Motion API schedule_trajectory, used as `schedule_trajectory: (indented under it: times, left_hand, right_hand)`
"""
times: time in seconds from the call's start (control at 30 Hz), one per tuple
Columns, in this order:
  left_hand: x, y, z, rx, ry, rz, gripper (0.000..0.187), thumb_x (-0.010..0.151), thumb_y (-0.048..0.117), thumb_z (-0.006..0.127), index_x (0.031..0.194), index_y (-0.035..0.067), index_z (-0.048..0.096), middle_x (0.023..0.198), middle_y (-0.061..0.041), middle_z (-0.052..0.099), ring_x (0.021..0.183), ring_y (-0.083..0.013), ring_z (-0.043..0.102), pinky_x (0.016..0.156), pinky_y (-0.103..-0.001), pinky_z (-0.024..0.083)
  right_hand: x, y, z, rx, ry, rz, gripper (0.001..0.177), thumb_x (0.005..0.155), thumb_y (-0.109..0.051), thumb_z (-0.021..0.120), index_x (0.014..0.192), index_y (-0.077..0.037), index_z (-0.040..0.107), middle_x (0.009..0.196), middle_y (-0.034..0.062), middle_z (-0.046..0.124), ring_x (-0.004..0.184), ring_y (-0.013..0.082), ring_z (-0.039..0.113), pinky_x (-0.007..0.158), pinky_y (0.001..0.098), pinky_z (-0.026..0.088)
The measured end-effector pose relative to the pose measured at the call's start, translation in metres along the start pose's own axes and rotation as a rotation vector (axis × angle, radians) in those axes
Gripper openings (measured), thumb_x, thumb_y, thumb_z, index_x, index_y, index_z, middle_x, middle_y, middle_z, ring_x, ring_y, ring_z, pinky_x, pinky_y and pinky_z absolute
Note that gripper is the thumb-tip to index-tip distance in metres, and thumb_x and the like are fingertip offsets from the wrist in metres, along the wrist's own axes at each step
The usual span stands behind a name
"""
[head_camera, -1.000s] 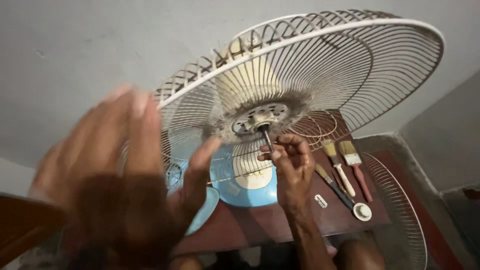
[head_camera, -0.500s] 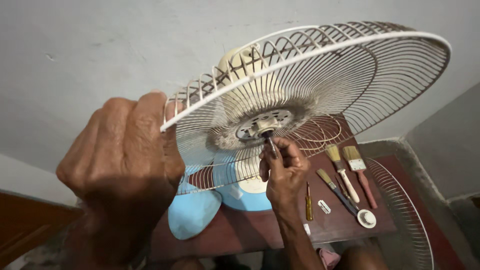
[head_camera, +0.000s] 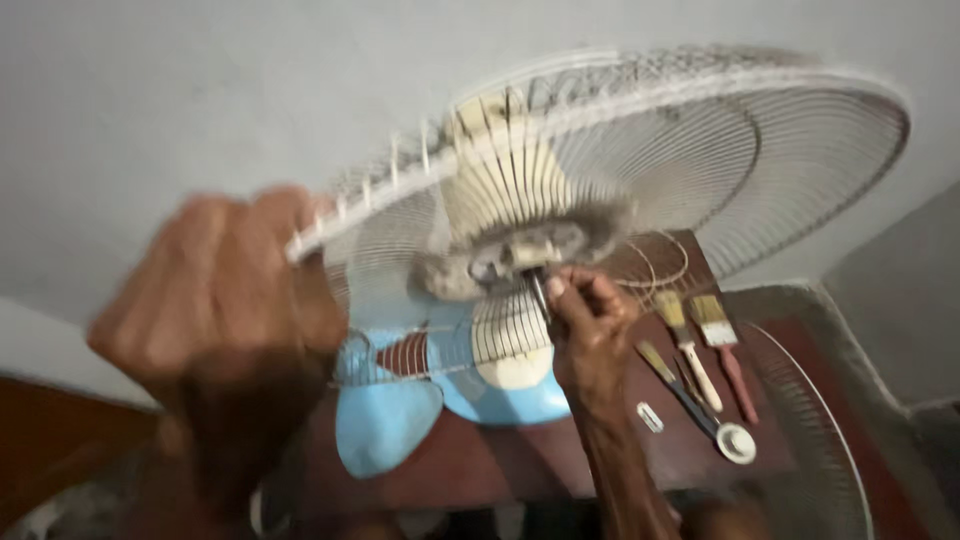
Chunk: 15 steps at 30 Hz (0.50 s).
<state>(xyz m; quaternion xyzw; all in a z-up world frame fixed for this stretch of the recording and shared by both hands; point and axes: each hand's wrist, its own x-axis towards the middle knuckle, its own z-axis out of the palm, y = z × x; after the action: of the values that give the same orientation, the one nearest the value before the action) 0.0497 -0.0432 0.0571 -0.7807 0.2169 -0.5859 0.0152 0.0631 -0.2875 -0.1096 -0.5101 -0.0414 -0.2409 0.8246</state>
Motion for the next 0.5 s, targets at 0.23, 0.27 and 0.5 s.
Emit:
schedule_trajectory:
  times: [0.23, 0.27, 0.5]
  left_hand:
    - [-0.006, 0.0, -0.003, -0.035, 0.005, -0.021, 0.021, 0.113, 0.011, 0.062, 0.097, 0.002, 0.072, 0.07, -0.002, 0.054, 0.057, -0.012, 0.047, 0.04, -0.03, 0.031]
    - [-0.007, 0.001, -0.003, -0.058, 0.013, -0.013, 0.021, 0.115, 0.012, 0.061, 0.099, 0.002, 0.071, 0.07, -0.002, 0.055, 0.058, -0.0118, 0.049, 0.042, -0.029, 0.033]
    - [-0.008, 0.006, -0.007, -0.078, -0.008, -0.009, 0.018, 0.113, 0.014, 0.066, 0.102, 0.0, 0.073, 0.072, -0.003, 0.056, 0.058, -0.0127, 0.051, 0.042, -0.03, 0.034]
  right_hand:
    - [0.01, -0.012, -0.006, -0.25, -0.108, -0.102, 0.009, 0.093, -0.004, 0.068, 0.086, 0.0, 0.071, 0.06, -0.001, 0.057, 0.045, 0.0028, 0.042, 0.036, 0.022, 0.031]
    - [0.01, -0.013, -0.007, -0.272, -0.112, -0.116, 0.011, 0.094, -0.004, 0.067, 0.084, -0.001, 0.071, 0.06, -0.001, 0.058, 0.045, 0.0025, 0.042, 0.036, 0.0217, 0.032]
    - [0.013, -0.027, 0.0, -0.312, -0.153, -0.113, 0.006, 0.092, -0.003, 0.068, 0.089, 0.002, 0.071, 0.065, -0.0008, 0.06, 0.051, 0.0024, 0.043, 0.042, 0.0217, 0.03]
